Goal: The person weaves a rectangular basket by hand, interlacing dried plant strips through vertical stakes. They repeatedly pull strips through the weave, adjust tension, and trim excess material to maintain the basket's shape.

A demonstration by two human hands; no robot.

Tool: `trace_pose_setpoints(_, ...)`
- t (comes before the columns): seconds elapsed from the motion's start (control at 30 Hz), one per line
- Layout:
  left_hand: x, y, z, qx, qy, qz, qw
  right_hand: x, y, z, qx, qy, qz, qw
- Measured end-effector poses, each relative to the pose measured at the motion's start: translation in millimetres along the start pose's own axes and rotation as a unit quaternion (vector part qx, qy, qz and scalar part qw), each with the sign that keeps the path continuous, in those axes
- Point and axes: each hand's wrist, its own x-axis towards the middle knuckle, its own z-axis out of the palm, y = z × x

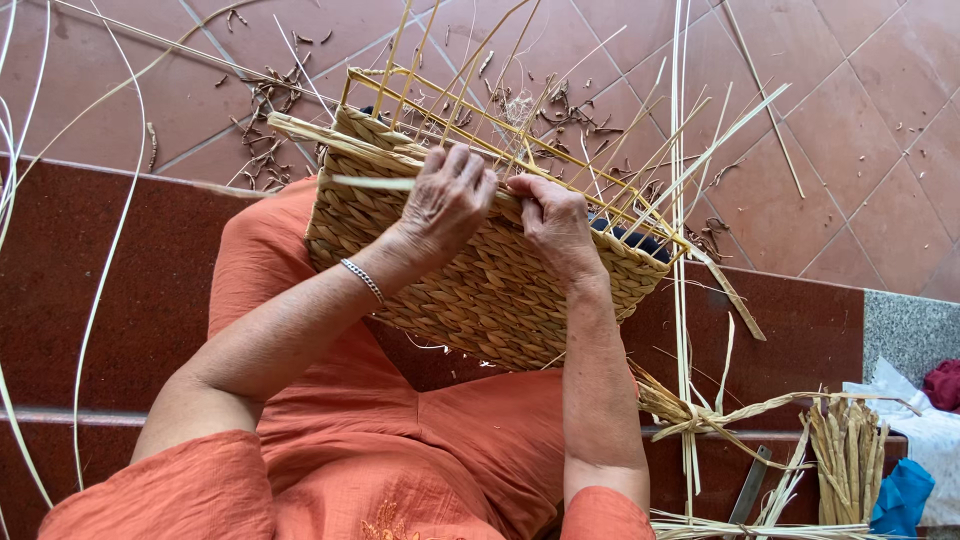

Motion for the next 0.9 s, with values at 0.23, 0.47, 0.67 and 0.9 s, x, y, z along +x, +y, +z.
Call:
trace_pose_setpoints(0.23, 11, -4, -31, -0.025, 0.157, 0.005, 0.987, 3, -6, 8, -0.016, 0.041, -0.017, 0.999)
trace_pose_setpoints(0.47, -1, 8, -8, -0.039, 0.073, 0.055, 0.995, 3, -10, 3, 0.024, 0.01, 0.086, 0.996)
trace_pose_setpoints(0.67, 43, 1, 25, -0.197, -0.156, -0.106, 0.962, 3, -12, 4, 0.031, 0.014, 0.097, 0.995)
trace_pose_setpoints(0.9, 21, 0, 15, -0.419, 0.086, -0.199, 0.882, 0, 3, 13, 0.035, 0.065, 0.002, 0.997)
